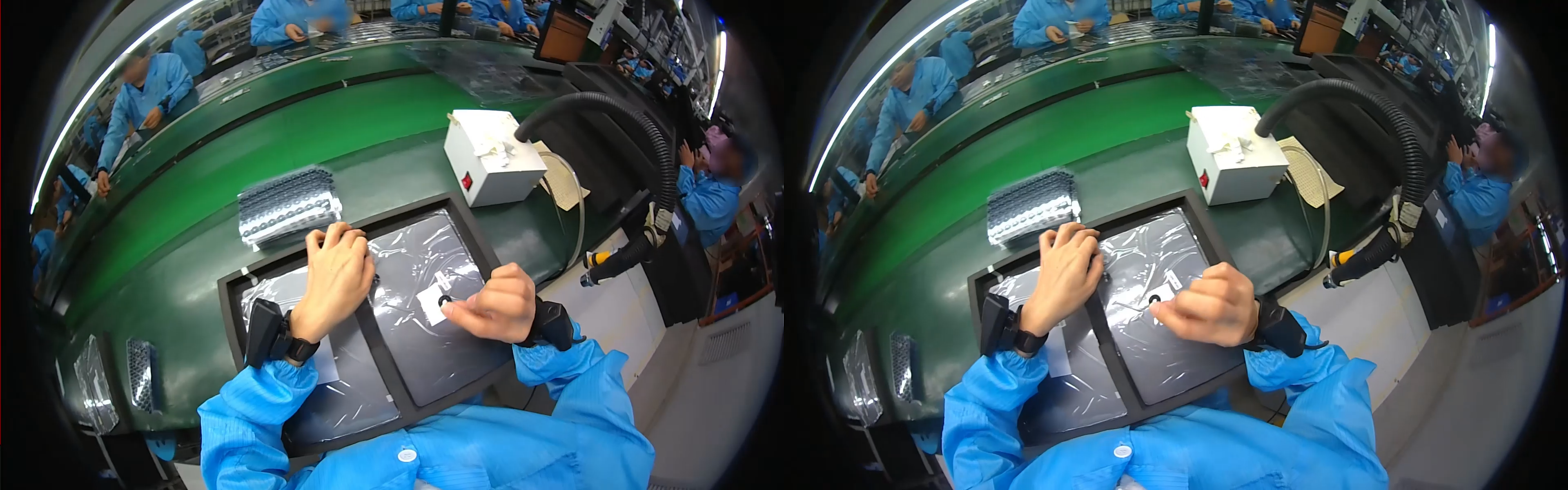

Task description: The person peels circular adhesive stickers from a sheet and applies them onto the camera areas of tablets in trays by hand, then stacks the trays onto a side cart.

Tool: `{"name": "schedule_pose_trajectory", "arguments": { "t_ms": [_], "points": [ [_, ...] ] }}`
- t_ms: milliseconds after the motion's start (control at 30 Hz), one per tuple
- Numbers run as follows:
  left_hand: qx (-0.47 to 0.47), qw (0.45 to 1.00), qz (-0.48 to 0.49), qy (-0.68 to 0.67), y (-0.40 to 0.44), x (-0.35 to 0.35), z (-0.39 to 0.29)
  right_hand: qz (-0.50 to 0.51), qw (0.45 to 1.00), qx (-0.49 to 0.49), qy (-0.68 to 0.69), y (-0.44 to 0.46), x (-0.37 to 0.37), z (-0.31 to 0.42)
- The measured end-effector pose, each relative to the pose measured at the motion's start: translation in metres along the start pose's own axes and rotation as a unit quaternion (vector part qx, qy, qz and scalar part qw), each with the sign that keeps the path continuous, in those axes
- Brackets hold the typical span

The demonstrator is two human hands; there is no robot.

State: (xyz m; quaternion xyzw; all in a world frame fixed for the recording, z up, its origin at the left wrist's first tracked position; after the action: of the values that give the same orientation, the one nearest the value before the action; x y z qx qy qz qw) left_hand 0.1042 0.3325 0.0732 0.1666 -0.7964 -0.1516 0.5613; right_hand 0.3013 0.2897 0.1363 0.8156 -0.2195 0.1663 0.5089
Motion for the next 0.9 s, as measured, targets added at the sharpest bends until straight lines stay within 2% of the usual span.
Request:
{"name": "schedule_pose_trajectory", "arguments": {
  "t_ms": [33, 100, 200, 333, 633, 733, 833, 867, 900],
  "points": [
    [-0.002, 1.000, 0.002, -0.006, 0.000, 0.000, -0.003, -0.007, 0.999, 0.036, -0.029, 0.000, 0.002, 0.004],
    [0.016, 0.997, 0.019, 0.078, 0.000, -0.004, -0.003, 0.008, 0.999, 0.040, -0.028, -0.002, 0.003, 0.005],
    [0.015, 0.993, 0.020, 0.115, -0.004, -0.006, -0.009, 0.023, 0.999, 0.036, -0.021, -0.002, 0.002, 0.003],
    [0.001, 0.998, 0.001, 0.062, -0.013, -0.003, -0.011, 0.031, 1.000, -0.003, 0.002, -0.008, -0.002, -0.007],
    [-0.028, 0.994, 0.081, 0.074, -0.033, -0.010, -0.032, 0.064, 0.994, -0.062, 0.067, -0.010, -0.021, -0.020],
    [-0.054, 0.989, 0.106, 0.093, -0.038, -0.012, -0.040, 0.083, 0.984, -0.112, 0.108, -0.001, -0.029, -0.036],
    [-0.066, 0.988, 0.122, 0.061, -0.039, -0.013, -0.044, 0.058, 0.919, -0.341, 0.188, -0.008, -0.058, -0.072],
    [-0.076, 0.988, 0.129, 0.045, -0.040, -0.013, -0.046, 0.061, 0.920, -0.339, 0.189, -0.005, -0.067, -0.077],
    [-0.083, 0.989, 0.117, 0.041, -0.042, -0.012, -0.051, 0.070, 0.896, -0.374, 0.231, -0.012, -0.083, -0.083]
  ]
}}
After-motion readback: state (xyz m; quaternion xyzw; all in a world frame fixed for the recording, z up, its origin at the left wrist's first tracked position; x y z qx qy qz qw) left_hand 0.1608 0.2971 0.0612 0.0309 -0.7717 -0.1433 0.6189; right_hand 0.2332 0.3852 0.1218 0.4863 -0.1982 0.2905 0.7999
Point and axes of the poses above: each hand's wrist, its own y-axis towards the middle knuckle, its own x-axis out of the back of the hand, z = x × y, the point moved 9 cm from there along y, towards the middle knuckle, and after that the axes turned 14 degrees about x, right-handed, at the moved point
